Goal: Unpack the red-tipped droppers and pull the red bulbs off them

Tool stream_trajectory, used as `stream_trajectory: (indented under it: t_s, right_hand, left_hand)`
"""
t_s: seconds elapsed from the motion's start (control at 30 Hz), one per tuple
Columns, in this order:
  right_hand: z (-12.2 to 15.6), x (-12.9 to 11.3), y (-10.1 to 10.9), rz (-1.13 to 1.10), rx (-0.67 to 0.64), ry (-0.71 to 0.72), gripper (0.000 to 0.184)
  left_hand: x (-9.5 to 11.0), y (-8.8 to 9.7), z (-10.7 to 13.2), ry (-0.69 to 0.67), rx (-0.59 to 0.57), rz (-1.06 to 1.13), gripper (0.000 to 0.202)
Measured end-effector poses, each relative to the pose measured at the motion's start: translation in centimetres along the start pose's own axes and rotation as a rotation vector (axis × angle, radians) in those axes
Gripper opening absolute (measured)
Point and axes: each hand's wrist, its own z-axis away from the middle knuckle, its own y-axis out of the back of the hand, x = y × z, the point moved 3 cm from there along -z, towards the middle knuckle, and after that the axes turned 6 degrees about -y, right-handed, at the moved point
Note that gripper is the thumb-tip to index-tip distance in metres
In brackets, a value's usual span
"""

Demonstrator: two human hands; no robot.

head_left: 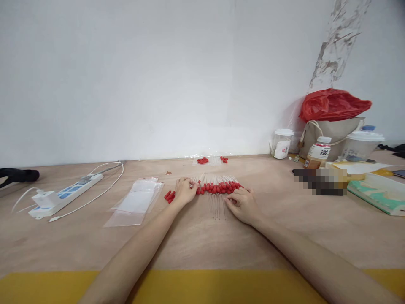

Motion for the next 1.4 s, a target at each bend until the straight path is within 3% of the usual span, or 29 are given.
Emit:
stream_trajectory:
  t_s: [0.1, 0.17, 0.27, 0.37, 0.47, 0.6, 0.73, 0.9, 1.07, 1.4]
  right_hand:
    - [0.1, 0.2, 0.1, -0.021, 0.051, 0.012, 0.016]
    - [0.1, 0.1, 0.2, -0.039, 0.094, 0.045, 0.025]
    - [0.2, -0.4, 0.2, -0.026, 0.098, 0.127, 0.043]
    - [0.4, -1.2, 0.0, 0.009, 0.018, 0.236, 0.046]
    - [0.7, -2.0, -0.3, 0.006, -0.038, 0.311, 0.036]
    - [0.9, -2.4, -0.9, -0.005, -0.019, 0.337, 0.025]
    - [0.9, -2.6, -1.5, 0.031, -0.004, 0.342, 0.021]
    - [1.1, -2.9, -1.6, 0.030, -0.057, 0.337, 0.022]
    - [1.1, -3.2, -1.4, 0.011, -0.070, 0.352, 0.022]
    - [1.5, -3.2, -0.8, 0.009, -0.100, 0.398, 0.022]
  left_hand:
    - [0.0, 2.0, 1.7, -0.069, 0.082, 0.022, 0.019]
    - [0.3, 3.6, 3.4, -0.227, 0.138, 0.044, 0.014]
    - [0.7, 4.9, 6.0, -0.480, 0.105, 0.029, 0.010]
    - [1.0, 4.8, 7.5, -0.614, 0.091, -0.023, 0.010]
    - [1.3, 4.3, 7.8, -0.676, 0.156, -0.061, 0.009]
    - [1.8, 3.9, 7.7, -0.775, 0.219, -0.101, 0.006]
    - [2.3, 4.1, 7.9, -0.797, 0.212, -0.072, 0.008]
    - [3.2, 3.8, 8.0, -0.721, 0.077, -0.027, 0.027]
    - [3.6, 3.1, 7.8, -0.709, -0.001, -0.011, 0.018]
    - [3.8, 3.7, 8.2, -0.762, -0.072, -0.057, 0.027]
